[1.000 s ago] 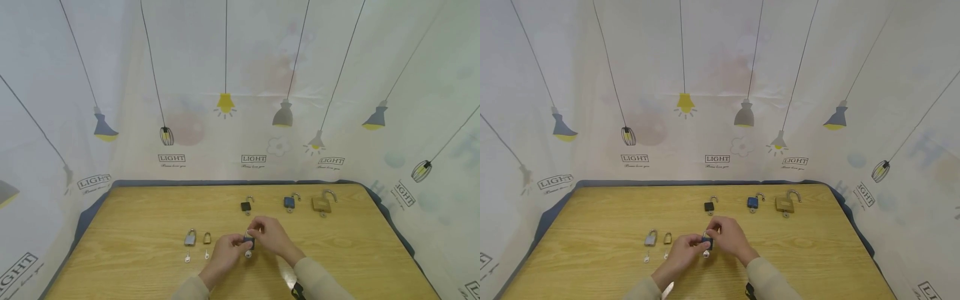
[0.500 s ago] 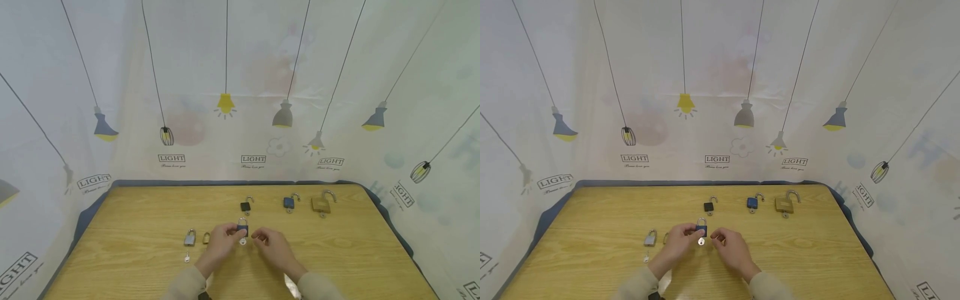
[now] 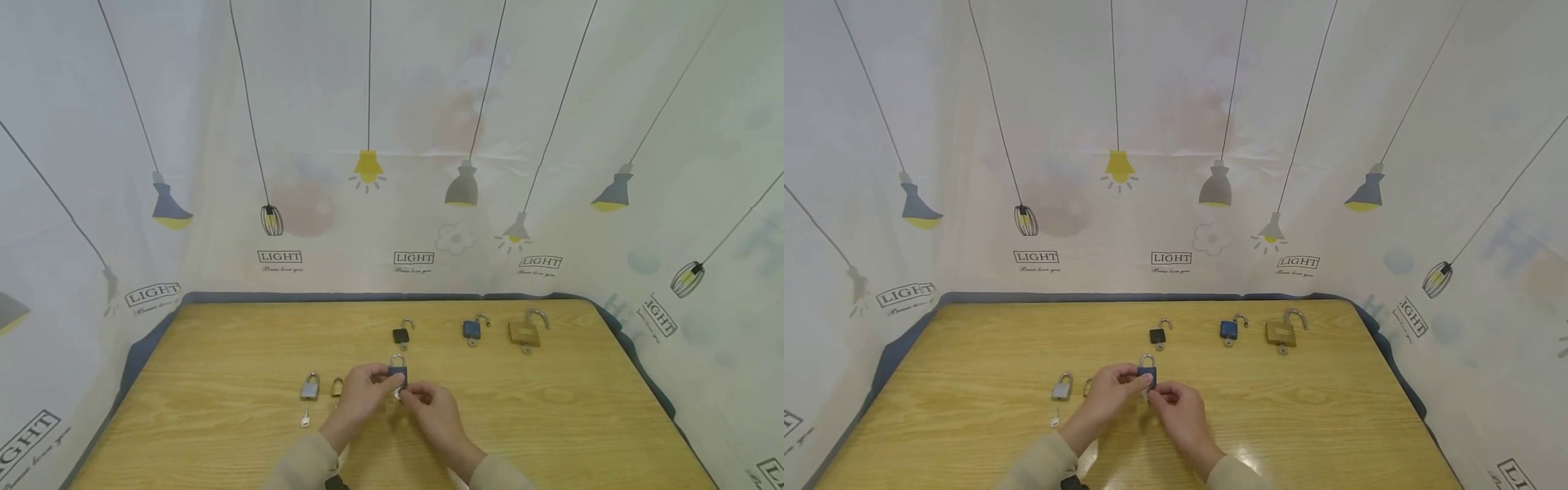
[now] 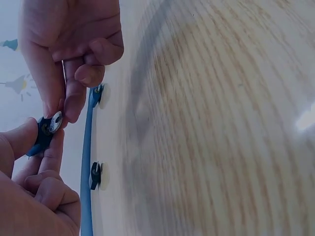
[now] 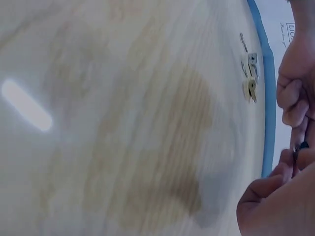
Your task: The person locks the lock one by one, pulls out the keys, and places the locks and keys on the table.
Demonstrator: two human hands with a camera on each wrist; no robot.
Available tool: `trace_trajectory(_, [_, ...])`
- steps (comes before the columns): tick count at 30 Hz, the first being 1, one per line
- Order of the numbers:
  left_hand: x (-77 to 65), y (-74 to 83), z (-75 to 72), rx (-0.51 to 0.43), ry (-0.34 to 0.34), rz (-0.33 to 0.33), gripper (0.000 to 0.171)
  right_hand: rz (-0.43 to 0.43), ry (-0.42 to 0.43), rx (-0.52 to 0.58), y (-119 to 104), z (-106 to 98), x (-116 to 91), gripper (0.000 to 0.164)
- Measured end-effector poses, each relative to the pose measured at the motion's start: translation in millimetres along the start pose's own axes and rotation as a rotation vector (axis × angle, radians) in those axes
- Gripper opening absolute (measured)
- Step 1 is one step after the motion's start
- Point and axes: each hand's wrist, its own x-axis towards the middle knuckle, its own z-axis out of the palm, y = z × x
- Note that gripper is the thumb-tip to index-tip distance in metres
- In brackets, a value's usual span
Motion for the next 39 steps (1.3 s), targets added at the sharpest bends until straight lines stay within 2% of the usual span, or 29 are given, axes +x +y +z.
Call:
trace_trajectory(5, [-1.0,0.7,1.7,-0.005,-0.010,-0.013,0.023,0.048,0.055,0.115,1,6,-4,0.026])
trace_trajectory(10, [-1.5,0.4,2.3,-0.010,-0.015,-0.011,0.021,0.078,0.071,0.152,4,10,-5,0.026])
trace_trajectory(21, [-3.5,0.1,2.4,-0.011,-0.032,-0.031,0.026,0.094,0.060,0.167,5,11,-6,0.024])
trace_trajectory(29, [-3.2,0.5,4.4,-0.016,-0.012,-0.041,0.026,0.120,0.057,0.187,4,9,-5,0.025])
trace_trajectory(39, [-4.2,-2.2,4.9,-0.017,0.005,-0.051,0.028,0.082,0.069,0.121,3,12,-6,0.021])
